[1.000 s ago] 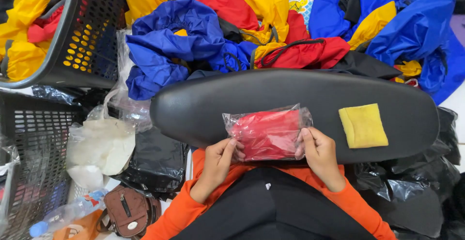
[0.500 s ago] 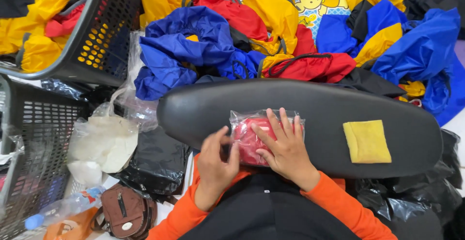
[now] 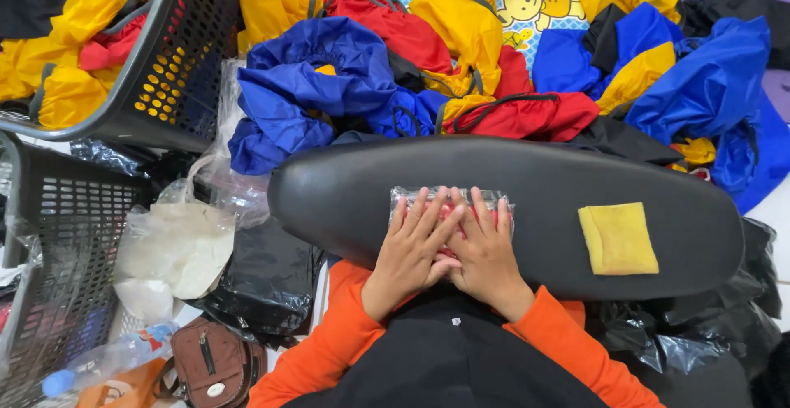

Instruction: Folding fabric covers, placing them in plastic bags, and trimming loose threads with scissors.

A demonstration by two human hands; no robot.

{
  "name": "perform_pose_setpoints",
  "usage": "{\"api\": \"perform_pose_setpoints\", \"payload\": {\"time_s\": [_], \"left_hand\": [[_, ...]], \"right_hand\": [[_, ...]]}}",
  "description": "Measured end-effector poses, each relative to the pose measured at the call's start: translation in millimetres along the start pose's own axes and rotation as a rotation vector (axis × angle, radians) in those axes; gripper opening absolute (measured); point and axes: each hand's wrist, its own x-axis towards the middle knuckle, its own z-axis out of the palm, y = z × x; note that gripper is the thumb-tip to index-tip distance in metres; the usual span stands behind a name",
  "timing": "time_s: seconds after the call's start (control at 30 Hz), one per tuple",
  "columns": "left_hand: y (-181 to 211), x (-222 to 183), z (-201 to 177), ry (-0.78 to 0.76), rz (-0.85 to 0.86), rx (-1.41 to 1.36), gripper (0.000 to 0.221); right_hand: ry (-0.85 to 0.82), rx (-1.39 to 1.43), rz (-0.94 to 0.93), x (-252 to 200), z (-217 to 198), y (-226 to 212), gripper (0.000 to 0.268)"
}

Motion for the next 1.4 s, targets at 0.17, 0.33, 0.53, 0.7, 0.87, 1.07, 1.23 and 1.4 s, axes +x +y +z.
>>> {"api": "perform_pose_setpoints", "payload": {"time_s": [0.17, 0.33, 0.53, 0.7, 0.87, 1.07, 1.23, 1.4], "left_hand": [[-4, 3, 3, 0.010, -0.002, -0.009, 0.085], [-7, 6, 6, -0.007, -0.016, -0.042, 0.085], [-1, -6, 10, -0.053, -0.032, -0.039, 0.088], [-8, 5, 8, -0.048, -0.031, -0.034, 0.090], [-4, -1, 1, -0.121, -0.057, -0.112, 0.088], [-4, 25, -20, -0.187, -0.176, -0.288, 0.081], [-7, 32, -10, -0.093, -0.223, -0.067, 0.056], [2, 49, -41, 0.032, -0.239, -0.101, 0.024]], "right_hand": [[-0.001, -0.006, 0.023, 4, -2, -1, 0.059], [-0.019, 0.002, 0.039, 9, -2, 1, 0.059], [-0.062, 0.065, 0.059, 0, -10, -4, 0.057], [-0.073, 0.095, 0.053, 9, -6, 4, 0.059], [-0.069, 0.108, 0.073, 0, -7, -1, 0.066], [-0.038, 0.072, 0.100, 7, -2, 3, 0.077], [-0.046, 0.011, 0.100, 11, -24, -9, 0.073], [-0.062, 0.028, 0.066, 29, -64, -21, 0.063]]}}
